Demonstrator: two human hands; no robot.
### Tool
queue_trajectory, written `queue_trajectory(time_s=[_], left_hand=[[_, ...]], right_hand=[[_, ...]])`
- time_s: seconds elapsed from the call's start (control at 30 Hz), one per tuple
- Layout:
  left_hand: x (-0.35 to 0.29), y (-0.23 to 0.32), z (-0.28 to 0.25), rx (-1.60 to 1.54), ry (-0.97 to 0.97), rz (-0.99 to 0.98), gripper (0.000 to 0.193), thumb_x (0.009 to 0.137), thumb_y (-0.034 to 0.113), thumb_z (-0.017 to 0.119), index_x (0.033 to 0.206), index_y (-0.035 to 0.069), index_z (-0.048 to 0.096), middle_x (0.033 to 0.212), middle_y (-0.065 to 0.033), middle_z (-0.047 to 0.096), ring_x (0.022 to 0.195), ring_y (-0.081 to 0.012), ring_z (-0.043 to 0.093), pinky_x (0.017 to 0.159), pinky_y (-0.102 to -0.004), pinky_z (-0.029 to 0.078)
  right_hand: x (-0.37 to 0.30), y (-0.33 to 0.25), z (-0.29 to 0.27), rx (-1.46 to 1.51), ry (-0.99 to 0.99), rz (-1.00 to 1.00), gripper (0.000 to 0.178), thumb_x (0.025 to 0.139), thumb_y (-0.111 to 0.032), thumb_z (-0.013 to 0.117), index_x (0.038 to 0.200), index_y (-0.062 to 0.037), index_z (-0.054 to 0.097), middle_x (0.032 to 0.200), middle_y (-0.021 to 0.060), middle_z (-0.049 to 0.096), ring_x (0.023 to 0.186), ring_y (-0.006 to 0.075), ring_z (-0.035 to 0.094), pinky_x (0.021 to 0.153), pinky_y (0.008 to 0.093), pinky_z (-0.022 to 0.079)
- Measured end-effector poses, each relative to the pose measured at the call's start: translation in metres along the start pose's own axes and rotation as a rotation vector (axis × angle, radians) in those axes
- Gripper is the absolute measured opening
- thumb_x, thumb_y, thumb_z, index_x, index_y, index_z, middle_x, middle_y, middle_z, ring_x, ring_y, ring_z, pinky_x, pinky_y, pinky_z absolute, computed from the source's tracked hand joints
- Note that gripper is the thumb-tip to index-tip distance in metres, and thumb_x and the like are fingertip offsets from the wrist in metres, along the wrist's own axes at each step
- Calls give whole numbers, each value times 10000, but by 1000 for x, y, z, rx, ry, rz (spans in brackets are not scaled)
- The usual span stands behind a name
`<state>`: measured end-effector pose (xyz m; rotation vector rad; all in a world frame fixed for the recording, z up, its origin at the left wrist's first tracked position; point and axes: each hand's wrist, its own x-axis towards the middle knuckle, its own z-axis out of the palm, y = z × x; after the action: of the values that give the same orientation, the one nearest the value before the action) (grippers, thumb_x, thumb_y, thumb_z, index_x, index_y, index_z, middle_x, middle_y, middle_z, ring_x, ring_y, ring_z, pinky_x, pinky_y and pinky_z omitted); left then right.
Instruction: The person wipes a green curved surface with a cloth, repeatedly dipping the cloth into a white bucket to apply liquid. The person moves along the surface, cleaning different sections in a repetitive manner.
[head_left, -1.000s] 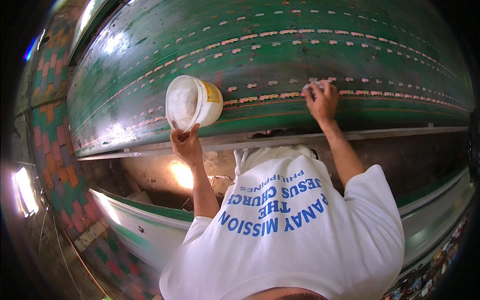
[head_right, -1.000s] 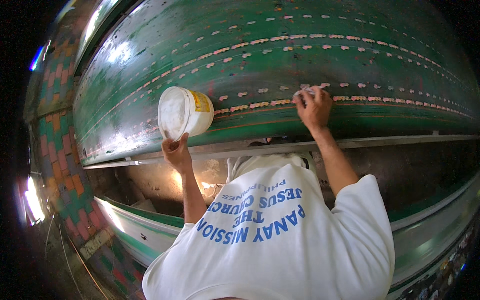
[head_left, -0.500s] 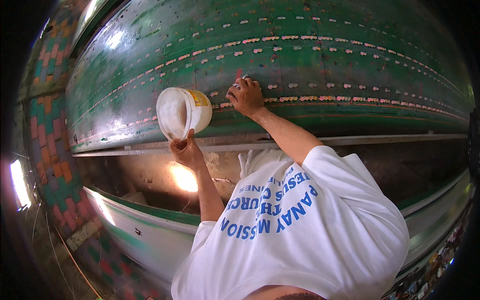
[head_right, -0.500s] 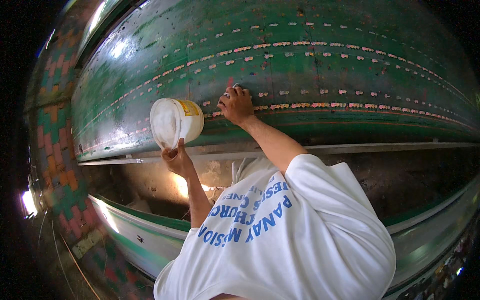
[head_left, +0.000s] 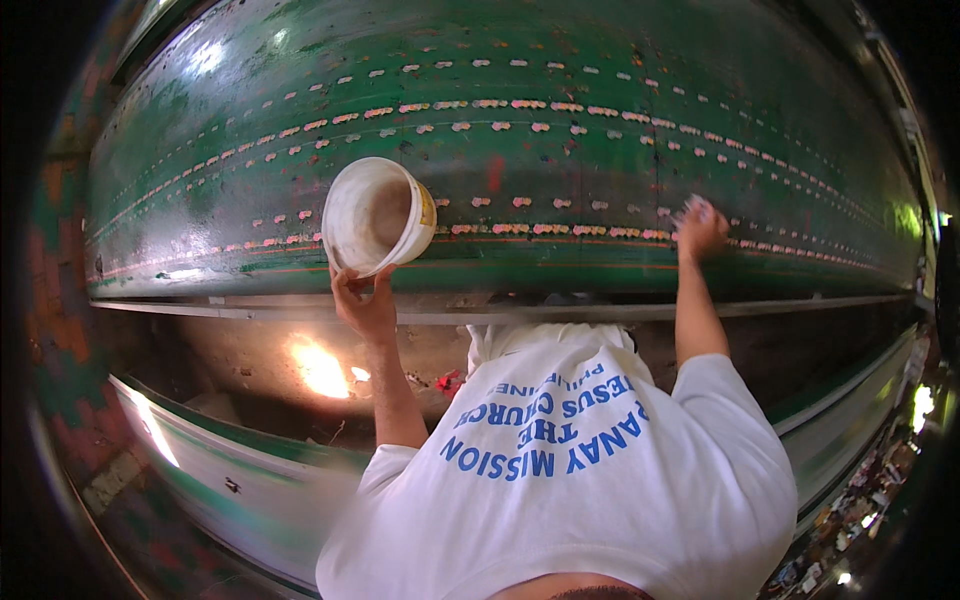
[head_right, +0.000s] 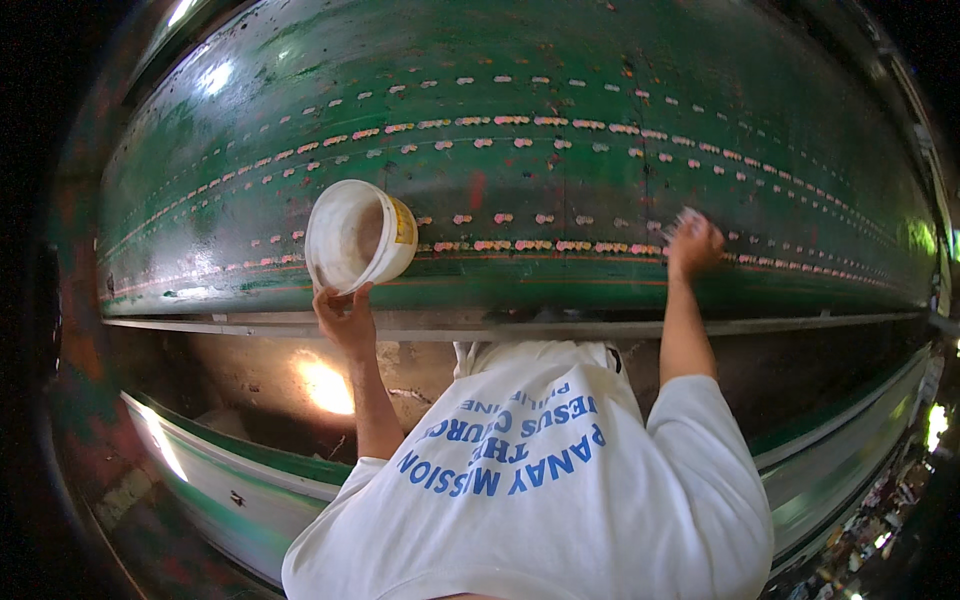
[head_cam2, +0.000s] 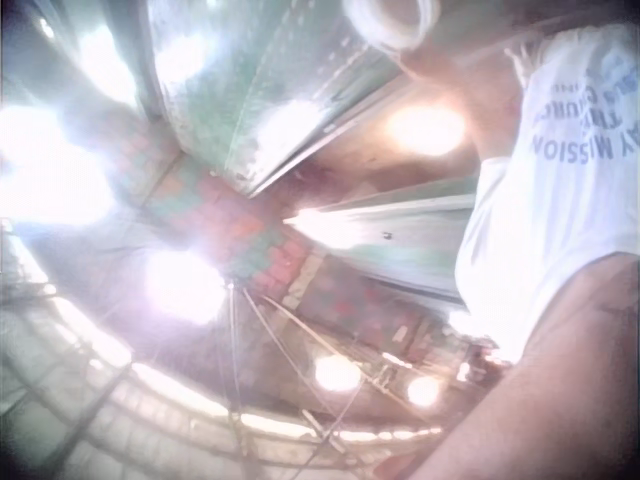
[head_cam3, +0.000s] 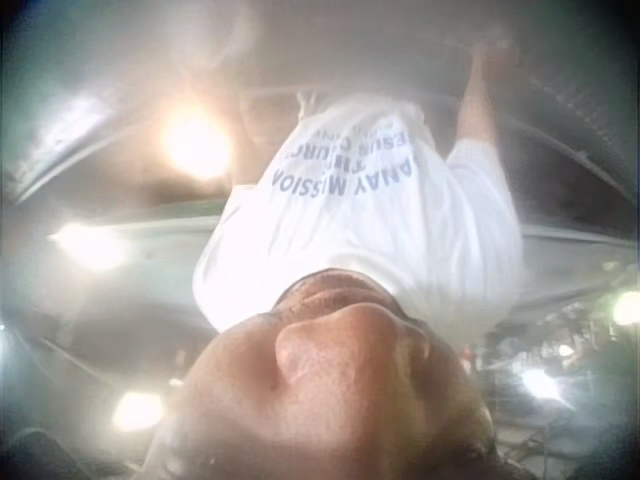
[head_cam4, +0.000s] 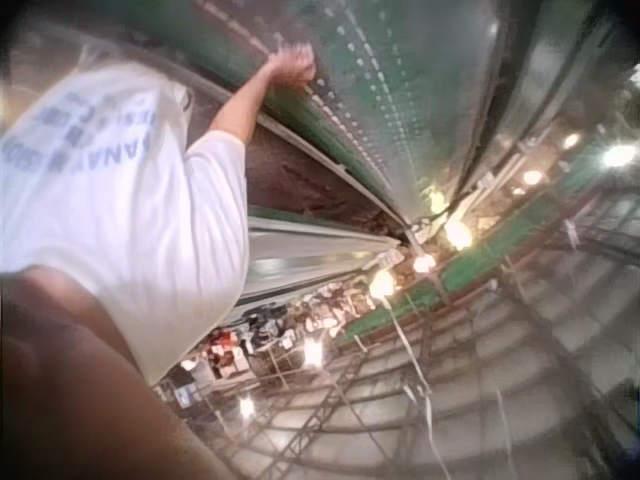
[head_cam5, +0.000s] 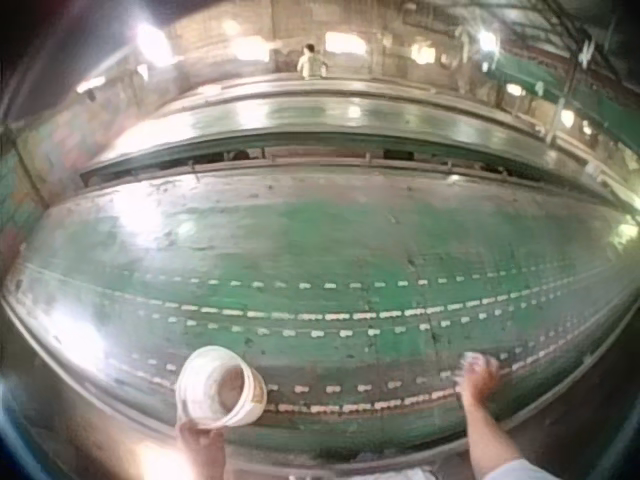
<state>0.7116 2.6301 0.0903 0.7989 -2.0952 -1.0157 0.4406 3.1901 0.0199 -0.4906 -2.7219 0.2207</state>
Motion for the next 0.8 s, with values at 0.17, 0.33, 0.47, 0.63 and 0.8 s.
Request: queue_trajectory(time_s=[0.17,0.33,0.47,0.63,0.8], left_hand=[[3,-2,7,-156,-40,54,582,819,6,949,1212,22,520,1560,-287,534,1009,-231,738,787,-320,620],[0,-14,15,-155,-21,144,586,901,35,894,1330,61,495,1399,-198,586,1077,-236,686,870,-328,573],[1,-25,22,-213,-53,145,662,890,17,883,1380,100,446,1603,-303,400,1347,-370,586,987,-405,593],[20,-21,40,-168,-52,206,713,869,21,885,1400,161,431,1679,-330,308,1494,-473,484,1038,-457,595],[53,-21,53,-90,-73,210,670,902,49,870,1394,125,422,1679,-323,289,1486,-469,483,1070,-464,595]], right_hand=[[2,13,0,-297,108,586,185,966,-369,743,1104,-284,833,1171,95,726,1102,316,679,956,515,567],[8,-87,27,-75,64,160,177,971,-376,732,1076,-270,826,1163,71,732,1119,291,674,945,495,568],[-3,-228,52,130,87,-332,148,963,-336,750,1009,-208,808,1065,74,733,1036,312,693,894,475,557],[-81,-397,65,627,-284,-829,156,926,-385,776,1003,-256,813,1103,72,700,1026,322,672,858,504,536],[-86,-419,58,685,-308,-1044,166,915,-296,814,1078,-271,836,1201,47,693,1076,309,648,919,496,528]])
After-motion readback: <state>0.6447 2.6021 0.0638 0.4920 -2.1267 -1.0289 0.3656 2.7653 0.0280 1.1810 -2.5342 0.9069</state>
